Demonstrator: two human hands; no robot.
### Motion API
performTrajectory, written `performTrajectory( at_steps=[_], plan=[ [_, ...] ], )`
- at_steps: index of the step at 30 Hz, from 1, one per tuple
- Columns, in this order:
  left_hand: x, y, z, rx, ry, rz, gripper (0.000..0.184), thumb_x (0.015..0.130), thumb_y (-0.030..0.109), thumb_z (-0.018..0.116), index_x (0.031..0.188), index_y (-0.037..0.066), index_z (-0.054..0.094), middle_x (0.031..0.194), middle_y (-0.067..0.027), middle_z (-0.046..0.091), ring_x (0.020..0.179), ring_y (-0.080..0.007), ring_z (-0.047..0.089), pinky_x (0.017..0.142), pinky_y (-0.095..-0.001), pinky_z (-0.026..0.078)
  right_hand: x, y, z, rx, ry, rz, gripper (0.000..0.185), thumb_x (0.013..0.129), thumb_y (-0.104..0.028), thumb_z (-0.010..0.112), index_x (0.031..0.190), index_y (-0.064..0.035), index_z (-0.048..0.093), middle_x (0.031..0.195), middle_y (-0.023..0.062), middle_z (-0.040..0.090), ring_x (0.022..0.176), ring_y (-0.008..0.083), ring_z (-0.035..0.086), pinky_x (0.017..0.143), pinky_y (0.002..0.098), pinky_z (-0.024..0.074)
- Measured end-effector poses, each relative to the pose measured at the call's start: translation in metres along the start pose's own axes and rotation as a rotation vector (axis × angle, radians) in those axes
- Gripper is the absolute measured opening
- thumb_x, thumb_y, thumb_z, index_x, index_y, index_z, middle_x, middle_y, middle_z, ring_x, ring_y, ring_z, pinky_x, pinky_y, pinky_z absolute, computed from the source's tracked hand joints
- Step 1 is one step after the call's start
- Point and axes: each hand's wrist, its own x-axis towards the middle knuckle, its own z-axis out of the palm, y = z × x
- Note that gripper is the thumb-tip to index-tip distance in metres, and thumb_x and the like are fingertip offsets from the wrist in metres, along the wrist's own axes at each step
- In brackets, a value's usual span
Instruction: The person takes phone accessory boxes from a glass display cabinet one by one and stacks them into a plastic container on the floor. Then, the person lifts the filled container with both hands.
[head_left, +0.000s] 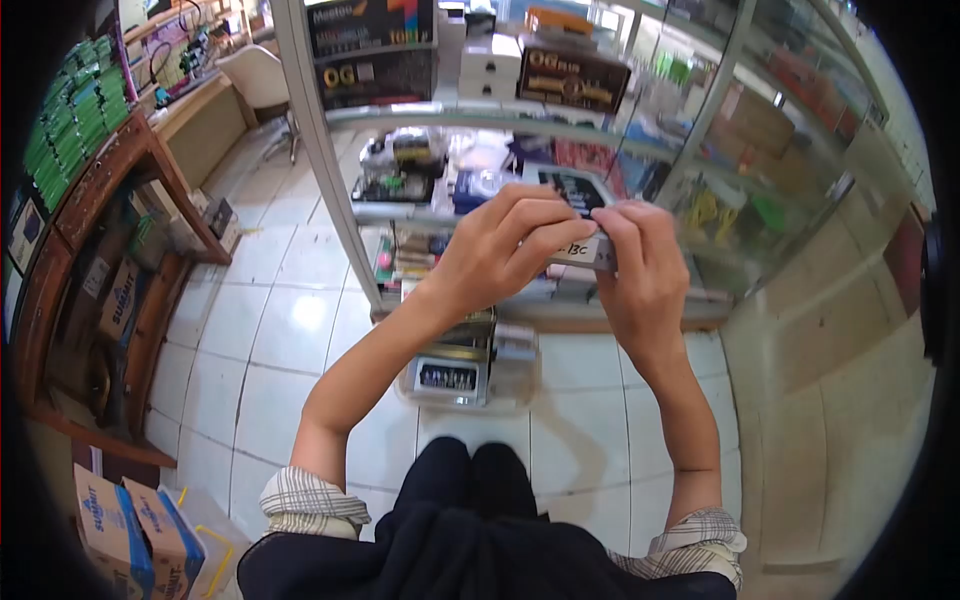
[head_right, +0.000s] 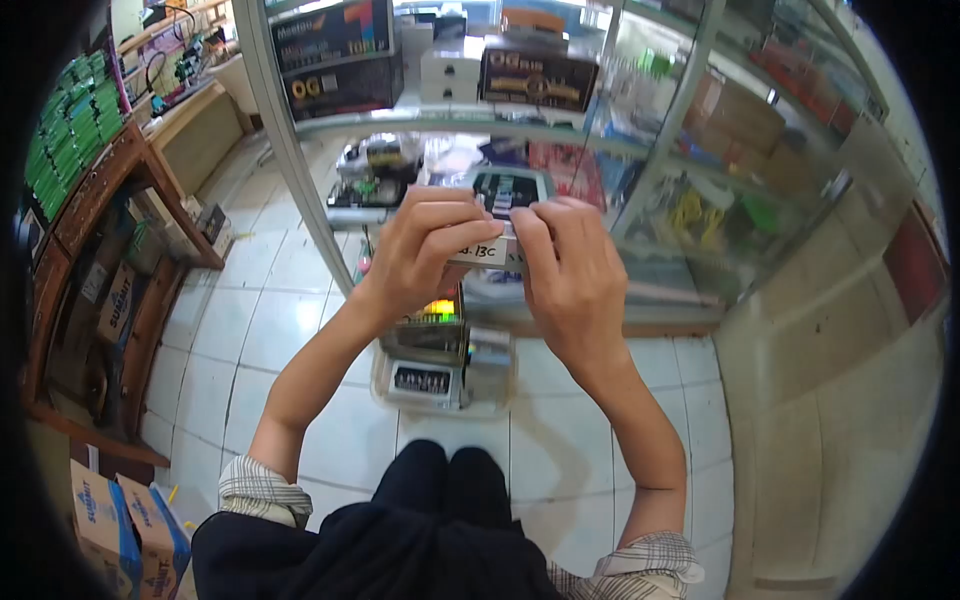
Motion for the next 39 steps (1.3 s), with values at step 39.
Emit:
performTrajectory(
  at_steps=[39],
  plan=[
    [-0.336, 0.109, 0.092, -0.029, -0.933, -0.766, 0.027, 0.069, 0.007, 0.059, 0.094, 0.008, 0.048, 0.095, -0.0082, 0.048, 0.093, -0.0255, 0.049, 0.079, -0.0345, 0.042, -0.356, -0.058, 0.144, 0.165, -1.013, 0.321, 0.025, 0.069, -0.011, 0.062, 0.09, -0.0072, 0.048, 0.091, 0.0096, 0.046, 0.09, 0.0247, 0.046, 0.074, 0.0354, 0.0381]
  ],
)
